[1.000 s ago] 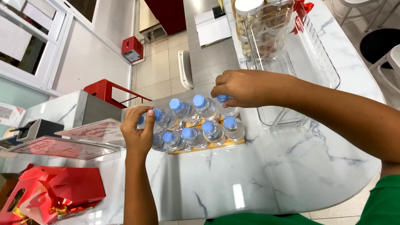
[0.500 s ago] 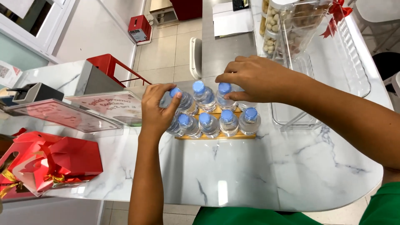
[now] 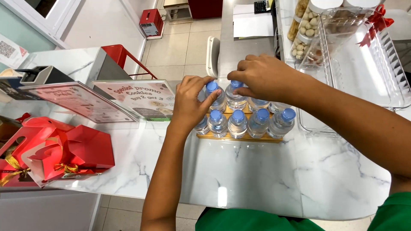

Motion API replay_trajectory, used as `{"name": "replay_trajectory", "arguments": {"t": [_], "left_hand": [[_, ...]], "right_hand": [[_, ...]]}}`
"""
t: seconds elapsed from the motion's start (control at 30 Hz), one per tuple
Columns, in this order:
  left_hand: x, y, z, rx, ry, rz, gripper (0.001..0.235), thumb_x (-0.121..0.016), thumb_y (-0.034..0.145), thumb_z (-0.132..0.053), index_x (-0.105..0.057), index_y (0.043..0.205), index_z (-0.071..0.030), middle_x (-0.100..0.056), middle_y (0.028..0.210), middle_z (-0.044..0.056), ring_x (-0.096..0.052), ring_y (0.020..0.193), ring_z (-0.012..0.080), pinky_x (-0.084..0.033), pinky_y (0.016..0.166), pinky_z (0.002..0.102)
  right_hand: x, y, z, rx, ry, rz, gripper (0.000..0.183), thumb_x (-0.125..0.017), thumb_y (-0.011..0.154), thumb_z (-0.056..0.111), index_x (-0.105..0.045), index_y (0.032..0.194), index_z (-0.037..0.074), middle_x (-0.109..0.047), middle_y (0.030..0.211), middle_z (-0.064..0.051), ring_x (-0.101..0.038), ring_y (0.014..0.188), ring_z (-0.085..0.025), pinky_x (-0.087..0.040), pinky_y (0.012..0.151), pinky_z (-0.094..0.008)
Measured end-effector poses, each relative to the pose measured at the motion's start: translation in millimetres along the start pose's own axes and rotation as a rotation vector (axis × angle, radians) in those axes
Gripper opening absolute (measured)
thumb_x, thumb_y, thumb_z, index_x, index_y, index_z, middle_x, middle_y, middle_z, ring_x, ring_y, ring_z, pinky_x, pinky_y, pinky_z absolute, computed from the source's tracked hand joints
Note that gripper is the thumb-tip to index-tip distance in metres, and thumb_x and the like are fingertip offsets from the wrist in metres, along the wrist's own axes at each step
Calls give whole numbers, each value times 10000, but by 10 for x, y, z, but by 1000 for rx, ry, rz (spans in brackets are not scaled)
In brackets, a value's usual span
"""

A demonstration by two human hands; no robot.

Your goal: The person organizes water bottles on a tray and places packaged cookies into a display case at a shop counter.

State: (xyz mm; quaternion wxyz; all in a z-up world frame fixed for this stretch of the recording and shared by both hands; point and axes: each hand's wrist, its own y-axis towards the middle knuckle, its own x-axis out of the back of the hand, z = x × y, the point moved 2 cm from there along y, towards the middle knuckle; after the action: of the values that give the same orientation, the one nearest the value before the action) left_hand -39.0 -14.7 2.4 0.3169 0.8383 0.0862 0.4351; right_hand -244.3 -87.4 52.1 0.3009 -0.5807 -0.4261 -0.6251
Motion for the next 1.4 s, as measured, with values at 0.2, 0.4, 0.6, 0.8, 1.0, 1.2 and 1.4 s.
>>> {"name": "replay_trajectory", "arguments": {"t": [0.2, 0.4, 0.6, 0.8, 1.0, 1.2, 1.4], "left_hand": [[-1, -28, 64, -6, -6, 3, 415, -785, 908, -388, -745, 1157, -58, -744, 1048, 84, -629, 1092, 269, -453, 946, 423], [28, -48, 50, -2, -48, -1, 448, -739, 924, -427, -735, 1169, -52, -752, 1089, 91, -621, 1144, 274, -446, 989, 437], [42, -84, 101, 174, -405, -104, 350, -503, 1096, -282, -637, 1284, -18, -682, 1243, 158, -621, 1209, 284, -500, 1021, 390], [-17, -141, 136, 164, -361, -183, 284, -501, 1082, -152, -618, 1299, -12, -620, 1321, 168, -594, 1280, 312, -466, 1101, 403], [-150, -233, 278, 289, -446, -198, 357, -597, 1043, -163, -513, 1357, -13, -610, 1315, 177, -601, 1250, 290, -486, 1039, 395], [-142, -233, 349, 414, -538, -105, 318, -586, 1058, -204, -528, 1338, -64, -692, 1115, 92, -681, 1009, 170, -550, 864, 313], [-125, -209, 460, 371, -714, -37, 330, -605, 1052, -160, -537, 1356, -50, -677, 1093, 73, -646, 997, 125, -538, 883, 293]], "right_hand": [[56, 68, -12, 8, 105, 119, 381, -747, 850, 319, -728, 1146, 80, -719, 983, -139, -680, 973, -316, -559, 866, -439], [99, 116, 44, -114, 102, 216, 398, -732, 869, 340, -720, 1194, 110, -722, 1042, -124, -684, 1017, -302, -564, 881, -436], [227, 267, 223, 17, 57, -24, 580, -794, 796, 512, -720, 1194, 97, -716, 1051, -144, -659, 1048, -306, -535, 903, -447], [2, 475, 434, 72, -14, 67, 432, -774, 837, 400, -727, 1130, 87, -713, 996, -99, -674, 1009, -283, -541, 846, -463], [-95, 531, 398, 79, 64, 69, 367, -792, 830, 306, -738, 1065, 29, -690, 937, -158, -699, 904, -303, -583, 778, -431], [-29, 563, 456, 43, 67, 107, 373, -807, 823, 295, -743, 1071, 25, -689, 948, -161, -699, 914, -295, -587, 785, -415], [18, 574, 430, 22, 119, 92, 408, -827, 769, 252, -743, 1120, 62, -688, 973, -166, -680, 950, -317, -572, 793, -441]]}}
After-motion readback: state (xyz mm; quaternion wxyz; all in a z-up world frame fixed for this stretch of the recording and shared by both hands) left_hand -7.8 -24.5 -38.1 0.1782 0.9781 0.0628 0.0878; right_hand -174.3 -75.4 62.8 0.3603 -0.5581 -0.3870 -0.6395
